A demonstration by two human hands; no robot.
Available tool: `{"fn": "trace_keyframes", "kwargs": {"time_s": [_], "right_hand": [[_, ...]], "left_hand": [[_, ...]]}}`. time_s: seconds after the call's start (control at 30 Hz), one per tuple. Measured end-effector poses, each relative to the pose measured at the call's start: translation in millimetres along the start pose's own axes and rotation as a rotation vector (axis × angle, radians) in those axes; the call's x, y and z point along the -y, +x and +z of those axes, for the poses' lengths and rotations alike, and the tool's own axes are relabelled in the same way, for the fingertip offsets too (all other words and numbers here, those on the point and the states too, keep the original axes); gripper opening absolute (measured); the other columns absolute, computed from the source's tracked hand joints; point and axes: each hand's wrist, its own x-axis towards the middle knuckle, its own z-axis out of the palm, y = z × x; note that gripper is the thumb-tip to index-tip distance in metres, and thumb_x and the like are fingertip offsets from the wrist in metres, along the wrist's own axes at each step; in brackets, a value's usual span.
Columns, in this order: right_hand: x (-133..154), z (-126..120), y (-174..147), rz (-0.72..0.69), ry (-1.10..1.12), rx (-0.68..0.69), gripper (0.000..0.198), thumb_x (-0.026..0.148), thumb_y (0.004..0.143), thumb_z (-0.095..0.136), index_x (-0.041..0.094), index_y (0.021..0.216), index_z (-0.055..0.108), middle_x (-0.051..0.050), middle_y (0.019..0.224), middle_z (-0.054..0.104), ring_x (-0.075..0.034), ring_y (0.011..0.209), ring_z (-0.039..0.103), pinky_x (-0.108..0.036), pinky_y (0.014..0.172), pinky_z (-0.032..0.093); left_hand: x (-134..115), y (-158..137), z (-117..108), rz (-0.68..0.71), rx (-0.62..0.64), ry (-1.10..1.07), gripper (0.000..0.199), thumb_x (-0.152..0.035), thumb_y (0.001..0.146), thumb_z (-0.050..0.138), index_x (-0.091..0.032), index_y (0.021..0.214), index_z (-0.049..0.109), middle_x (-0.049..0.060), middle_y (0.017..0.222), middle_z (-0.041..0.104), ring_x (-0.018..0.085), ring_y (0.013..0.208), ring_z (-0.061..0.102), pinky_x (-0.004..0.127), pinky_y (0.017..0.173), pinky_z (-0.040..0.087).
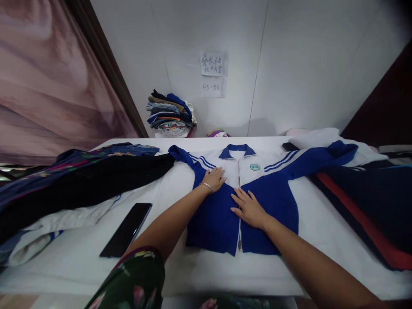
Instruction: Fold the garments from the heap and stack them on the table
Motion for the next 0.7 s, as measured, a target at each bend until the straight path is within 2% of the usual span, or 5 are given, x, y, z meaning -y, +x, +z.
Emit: {"fn": "trace_keyframes", "kwargs": {"time_s": [0.17, 0.3, 0.5, 0.6, 0.7], "right_hand": [[-1, 0, -1, -0.005, 0.016, -0.006, 0.062, 0.054, 0.095, 0.034, 0.020, 0.147, 0.036, -0.010, 0.157, 0.021, -0.026, 0.146, 0.015, -0.052, 0.116, 0.013], [0, -1, -2, -0.007, 0.026, -0.001, 0.062, 0.053, 0.095, 0.034, 0.019, 0.147, 0.035, -0.010, 0.157, 0.021, -0.026, 0.146, 0.015, -0.052, 0.116, 0.012], [0, 0, -1, -0.003, 0.032, 0.022, 0.063, 0.051, 0.095, 0.035, 0.018, 0.148, 0.033, -0.009, 0.158, 0.018, -0.026, 0.146, 0.014, -0.053, 0.117, 0.012], [0, 1, 0, 0.004, 0.033, 0.018, 0.062, 0.051, 0.094, 0.036, 0.019, 0.148, 0.034, -0.009, 0.158, 0.017, -0.027, 0.146, 0.014, -0.053, 0.117, 0.013], [0, 1, 0, 0.003, 0.038, 0.018, 0.062, 0.051, 0.094, 0.035, 0.019, 0.147, 0.035, -0.008, 0.158, 0.016, -0.027, 0.146, 0.014, -0.053, 0.117, 0.013]], "left_hand": [[41, 28, 4, -0.309, 0.023, -0.004, 0.064, -0.054, 0.094, 0.026, -0.017, 0.145, 0.035, 0.013, 0.157, 0.023, 0.029, 0.145, 0.016, 0.055, 0.115, 0.012], [68, 32, 7, -0.422, -0.022, -0.004, 0.073, -0.058, 0.092, 0.021, -0.012, 0.148, 0.029, 0.013, 0.159, 0.019, 0.028, 0.146, 0.012, 0.051, 0.116, 0.011], [61, 33, 8, -0.409, -0.077, 0.101, 0.061, -0.054, 0.093, 0.028, -0.018, 0.140, 0.044, 0.011, 0.153, 0.035, 0.028, 0.142, 0.024, 0.051, 0.115, 0.016], [48, 38, 8, -0.251, -0.106, 0.130, 0.056, -0.051, 0.094, 0.032, -0.020, 0.138, 0.047, 0.010, 0.150, 0.040, 0.029, 0.140, 0.029, 0.051, 0.115, 0.015], [38, 50, 10, -0.129, -0.069, 0.101, 0.061, -0.056, 0.092, 0.034, -0.024, 0.143, 0.041, 0.006, 0.154, 0.034, 0.028, 0.142, 0.025, 0.049, 0.117, 0.012]]}}
